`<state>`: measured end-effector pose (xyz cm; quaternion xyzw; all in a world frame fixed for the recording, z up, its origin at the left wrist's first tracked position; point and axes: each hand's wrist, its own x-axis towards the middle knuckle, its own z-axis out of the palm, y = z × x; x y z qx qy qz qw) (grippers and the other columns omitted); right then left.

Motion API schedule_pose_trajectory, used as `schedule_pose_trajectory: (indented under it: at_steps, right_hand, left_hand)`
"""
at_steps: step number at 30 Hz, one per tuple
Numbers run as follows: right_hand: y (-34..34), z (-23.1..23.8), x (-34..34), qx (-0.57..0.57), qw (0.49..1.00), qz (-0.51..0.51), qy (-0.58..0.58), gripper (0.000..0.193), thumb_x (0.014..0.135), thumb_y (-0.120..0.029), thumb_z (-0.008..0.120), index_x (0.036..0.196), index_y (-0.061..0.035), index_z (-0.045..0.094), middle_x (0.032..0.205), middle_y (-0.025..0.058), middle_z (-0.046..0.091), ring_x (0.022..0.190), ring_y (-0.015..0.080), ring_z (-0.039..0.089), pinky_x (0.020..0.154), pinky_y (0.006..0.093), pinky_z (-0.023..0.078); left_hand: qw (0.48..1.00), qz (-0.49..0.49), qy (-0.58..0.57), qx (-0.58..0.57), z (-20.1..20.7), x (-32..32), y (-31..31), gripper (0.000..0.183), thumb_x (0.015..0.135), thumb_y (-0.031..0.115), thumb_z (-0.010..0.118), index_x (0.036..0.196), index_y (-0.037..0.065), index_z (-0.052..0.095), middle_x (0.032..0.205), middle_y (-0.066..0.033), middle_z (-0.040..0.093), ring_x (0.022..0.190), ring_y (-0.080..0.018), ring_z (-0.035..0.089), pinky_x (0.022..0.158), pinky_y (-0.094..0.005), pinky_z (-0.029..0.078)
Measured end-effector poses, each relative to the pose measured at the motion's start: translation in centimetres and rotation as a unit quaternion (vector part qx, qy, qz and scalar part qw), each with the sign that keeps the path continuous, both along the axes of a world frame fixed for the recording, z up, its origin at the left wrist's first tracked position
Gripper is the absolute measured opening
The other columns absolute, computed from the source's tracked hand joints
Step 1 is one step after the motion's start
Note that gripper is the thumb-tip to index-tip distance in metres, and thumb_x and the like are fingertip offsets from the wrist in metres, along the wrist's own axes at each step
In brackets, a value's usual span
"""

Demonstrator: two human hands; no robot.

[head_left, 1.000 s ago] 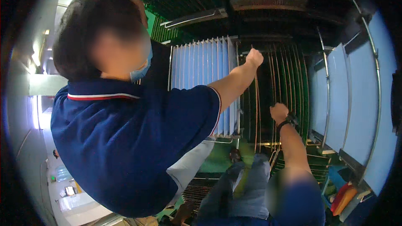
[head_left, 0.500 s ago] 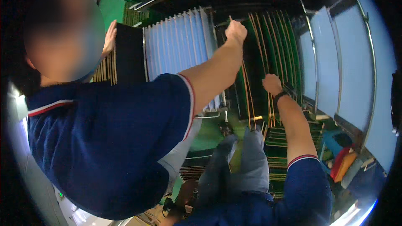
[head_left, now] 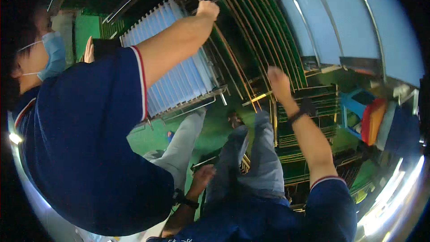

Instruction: Handling industrial frames and components, inspecting them on a light table, and assisting with stacking green circuit boards.

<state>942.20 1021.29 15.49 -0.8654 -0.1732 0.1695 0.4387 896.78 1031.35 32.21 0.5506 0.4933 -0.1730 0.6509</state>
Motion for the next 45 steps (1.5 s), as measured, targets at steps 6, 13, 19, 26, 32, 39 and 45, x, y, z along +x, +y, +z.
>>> schedule_pose_trajectory:
  at_steps: [6, 13, 19, 26, 32, 39, 45]
  right_hand:
    - [-10.9, -7.4, -14.6, 0.139, 0.893, -0.101, 0.415, 0.024, 0.089, -0.021, 0.054, 0.071, -0.0053, 0.054, 0.060, 0.0027, 0.053, 0.046, 0.0125, 0.043, 0.042, 0.0277, 0.035]
    - [-10.4, -26.6, -19.4, 0.293, 0.672, -0.299, 0.611, 0.012, 0.091, -0.020, 0.051, 0.082, -0.0131, 0.047, 0.064, 0.0024, 0.042, 0.047, 0.0140, 0.039, 0.042, 0.0259, 0.036]
    - [-9.9, -36.8, -21.3, 0.213, 0.962, -0.073, 0.155, 0.036, 0.086, -0.019, 0.061, 0.118, -0.0074, 0.051, 0.081, 0.0079, 0.052, 0.087, 0.0251, 0.057, 0.069, 0.0348, 0.050]
    - [-6.2, -35.3, -17.1, 0.536, 0.571, -0.291, 0.550, 0.030, 0.095, -0.030, 0.043, 0.110, -0.0083, 0.057, 0.086, 0.0053, 0.059, 0.082, 0.0270, 0.059, 0.071, 0.0412, 0.052]
    - [-7.0, -25.0, -10.3, 0.403, 0.587, -0.452, 0.537, 0.037, 0.094, -0.042, 0.043, 0.102, -0.0121, 0.063, 0.092, 0.0065, 0.066, 0.080, 0.0262, 0.063, 0.072, 0.0403, 0.053]
    - [-5.6, -25.7, -10.2, 0.522, 0.584, -0.364, 0.503, 0.037, 0.092, -0.040, 0.047, 0.096, -0.0069, 0.062, 0.080, 0.0072, 0.063, 0.061, 0.0221, 0.061, 0.052, 0.0355, 0.053]
    - [-6.1, -28.6, -9.2, 0.455, 0.599, -0.313, 0.580, 0.037, 0.091, -0.025, 0.042, 0.113, -0.0001, 0.057, 0.110, 0.0155, 0.059, 0.098, 0.0309, 0.057, 0.089, 0.0437, 0.047]
  left_hand:
    - [0.999, 0.032, 0.014, -0.041, 0.4, 4.6, 1.2, 0.037, 0.093, 0.014, 0.056, 0.126, -0.001, 0.050, 0.110, -0.0132, 0.063, 0.097, -0.0192, 0.061, 0.083, -0.0319, 0.049]
    - [0.999, -0.018, -0.014, -0.032, -2.0, 7.3, -0.5, 0.035, 0.093, 0.009, 0.055, 0.125, -0.003, 0.050, 0.112, -0.0135, 0.062, 0.104, -0.0207, 0.060, 0.088, -0.0324, 0.049]
    - [0.997, -0.065, 0.020, -0.023, -3.5, 9.4, -2.8, 0.033, 0.093, 0.011, 0.052, 0.124, -0.002, 0.051, 0.113, -0.0163, 0.061, 0.106, -0.0244, 0.059, 0.092, -0.0368, 0.047]
    - [0.995, -0.095, 0.000, -0.040, -7.0, 9.7, -3.3, 0.032, 0.094, 0.011, 0.053, 0.124, -0.001, 0.050, 0.114, -0.0148, 0.061, 0.107, -0.0234, 0.058, 0.092, -0.0368, 0.047]
    - [0.994, -0.072, -0.063, -0.048, -7.7, 9.6, -3.1, 0.032, 0.094, 0.008, 0.053, 0.125, 0.000, 0.050, 0.114, -0.0131, 0.061, 0.106, -0.0220, 0.058, 0.091, -0.0359, 0.047]
    - [0.993, -0.052, -0.054, -0.096, -7.4, 9.3, -2.5, 0.035, 0.095, 0.008, 0.052, 0.128, -0.003, 0.045, 0.119, -0.0127, 0.058, 0.115, -0.0180, 0.053, 0.098, -0.0298, 0.042]
    - [0.993, -0.034, -0.063, -0.094, -7.8, 10.0, -2.0, 0.036, 0.095, 0.011, 0.052, 0.129, -0.001, 0.046, 0.120, -0.0138, 0.058, 0.111, -0.0202, 0.055, 0.097, -0.0317, 0.043]
